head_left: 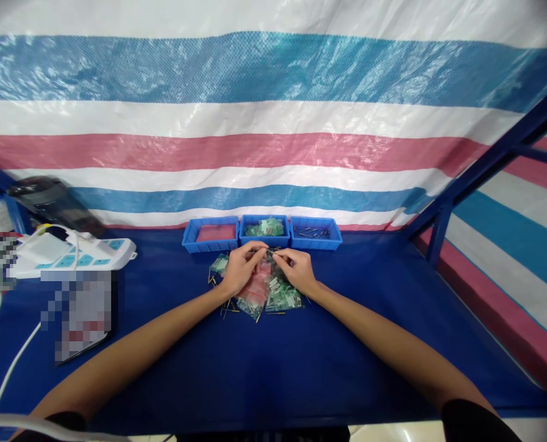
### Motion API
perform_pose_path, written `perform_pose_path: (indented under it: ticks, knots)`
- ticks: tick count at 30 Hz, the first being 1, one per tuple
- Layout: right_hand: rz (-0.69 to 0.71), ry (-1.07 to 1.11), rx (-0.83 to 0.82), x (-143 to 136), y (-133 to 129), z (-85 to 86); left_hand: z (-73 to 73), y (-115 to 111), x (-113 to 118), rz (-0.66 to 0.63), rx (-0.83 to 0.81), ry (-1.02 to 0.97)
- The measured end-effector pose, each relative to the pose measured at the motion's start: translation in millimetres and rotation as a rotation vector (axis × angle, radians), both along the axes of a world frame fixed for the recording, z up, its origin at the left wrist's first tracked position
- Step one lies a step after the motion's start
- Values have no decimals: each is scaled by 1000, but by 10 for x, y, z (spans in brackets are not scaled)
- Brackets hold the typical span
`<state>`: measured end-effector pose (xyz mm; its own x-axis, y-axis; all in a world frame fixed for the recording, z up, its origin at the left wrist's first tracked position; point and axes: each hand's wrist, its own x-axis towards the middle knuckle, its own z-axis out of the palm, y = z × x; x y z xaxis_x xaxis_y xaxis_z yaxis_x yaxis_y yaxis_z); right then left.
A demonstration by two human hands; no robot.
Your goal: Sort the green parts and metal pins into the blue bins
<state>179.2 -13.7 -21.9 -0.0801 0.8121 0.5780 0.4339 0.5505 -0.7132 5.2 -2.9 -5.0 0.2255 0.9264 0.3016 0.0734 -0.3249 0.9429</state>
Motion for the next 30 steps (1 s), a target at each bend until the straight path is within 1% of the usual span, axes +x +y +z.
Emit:
perform_pose_path:
  ticks: [7, 13, 18, 23, 30]
  knots:
    - [26, -18, -38, -4, 10, 15, 16, -18, 7, 11, -3, -33]
    - [10, -8, -56, 0, 6, 22, 33, -30, 19, -25, -36, -112]
    - [7, -12, -55, 2, 5, 18, 25, -19, 5, -14, 3, -57]
    - [7, -3, -50, 4, 8, 8, 11, -11, -8, 24, 22, 21]
    - [9, -5, -50, 9, 3, 8, 1, 0, 0, 35, 33, 32]
